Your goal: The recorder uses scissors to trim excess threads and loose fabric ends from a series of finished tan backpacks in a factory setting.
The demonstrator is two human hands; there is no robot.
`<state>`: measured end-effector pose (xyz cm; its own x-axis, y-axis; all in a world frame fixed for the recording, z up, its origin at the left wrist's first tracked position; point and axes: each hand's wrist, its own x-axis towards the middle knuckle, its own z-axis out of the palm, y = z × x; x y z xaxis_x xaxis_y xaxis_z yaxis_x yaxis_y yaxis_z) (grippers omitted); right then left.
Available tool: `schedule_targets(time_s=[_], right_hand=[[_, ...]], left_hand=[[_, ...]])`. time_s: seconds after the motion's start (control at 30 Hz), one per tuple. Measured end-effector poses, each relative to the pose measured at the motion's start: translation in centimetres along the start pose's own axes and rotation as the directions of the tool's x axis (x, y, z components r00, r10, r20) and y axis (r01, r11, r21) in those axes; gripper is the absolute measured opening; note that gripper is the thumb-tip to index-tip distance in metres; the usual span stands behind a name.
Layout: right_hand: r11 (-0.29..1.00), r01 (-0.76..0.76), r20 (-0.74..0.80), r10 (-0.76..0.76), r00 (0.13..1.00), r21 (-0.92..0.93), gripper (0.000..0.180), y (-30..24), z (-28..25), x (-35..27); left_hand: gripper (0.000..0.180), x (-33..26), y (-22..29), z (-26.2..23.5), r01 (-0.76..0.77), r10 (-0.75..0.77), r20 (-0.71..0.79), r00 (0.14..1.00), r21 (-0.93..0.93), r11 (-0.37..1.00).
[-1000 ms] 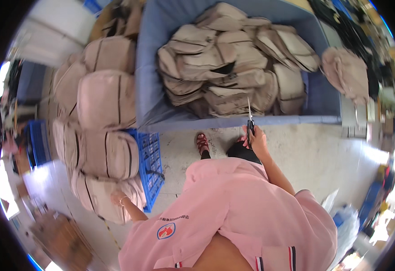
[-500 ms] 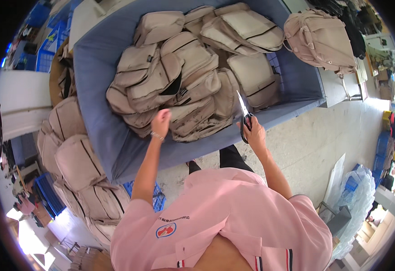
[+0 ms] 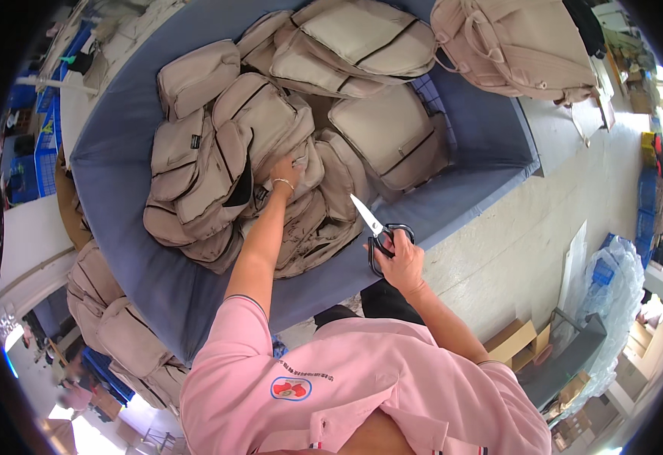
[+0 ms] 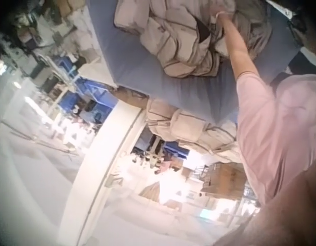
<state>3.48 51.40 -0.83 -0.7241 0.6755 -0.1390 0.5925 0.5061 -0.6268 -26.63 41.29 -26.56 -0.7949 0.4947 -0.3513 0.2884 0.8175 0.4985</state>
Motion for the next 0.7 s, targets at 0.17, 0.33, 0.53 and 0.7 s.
schedule_targets(time_s=[0.17,0.33,0.53,0.7], right_hand=[[0.998,0.053,0.003,-0.053,0.999,0.033,0.044,-0.1,0.3,0.1],[0.995,-0.054,-0.022,0.056,0.998,0.084,0.038,0.3,-0.7,-0.7],[0.684,-0.227,0.138,0.183,0.973,0.693,0.026,-2.7,0.2,-3.7],[0.468,-0.381,0.333,0.185,0.925,0.797,0.042,-8.2,2.4,-7.2]], left_hand=[[0.031,-4.0,-2.5,-6.9,-0.080,0.079,-0.011,0.997,-0.110,0.991],[0.027,-13.6,-3.3,-18.6,-0.128,0.162,0.068,0.984,-0.357,0.925],[0.022,-32.5,-0.1,-34.9,-0.309,0.321,-0.027,0.947,-0.362,0.880],[0.029,-45.8,-1.1,-38.4,-0.555,0.557,-0.046,0.829,-0.181,0.812]])
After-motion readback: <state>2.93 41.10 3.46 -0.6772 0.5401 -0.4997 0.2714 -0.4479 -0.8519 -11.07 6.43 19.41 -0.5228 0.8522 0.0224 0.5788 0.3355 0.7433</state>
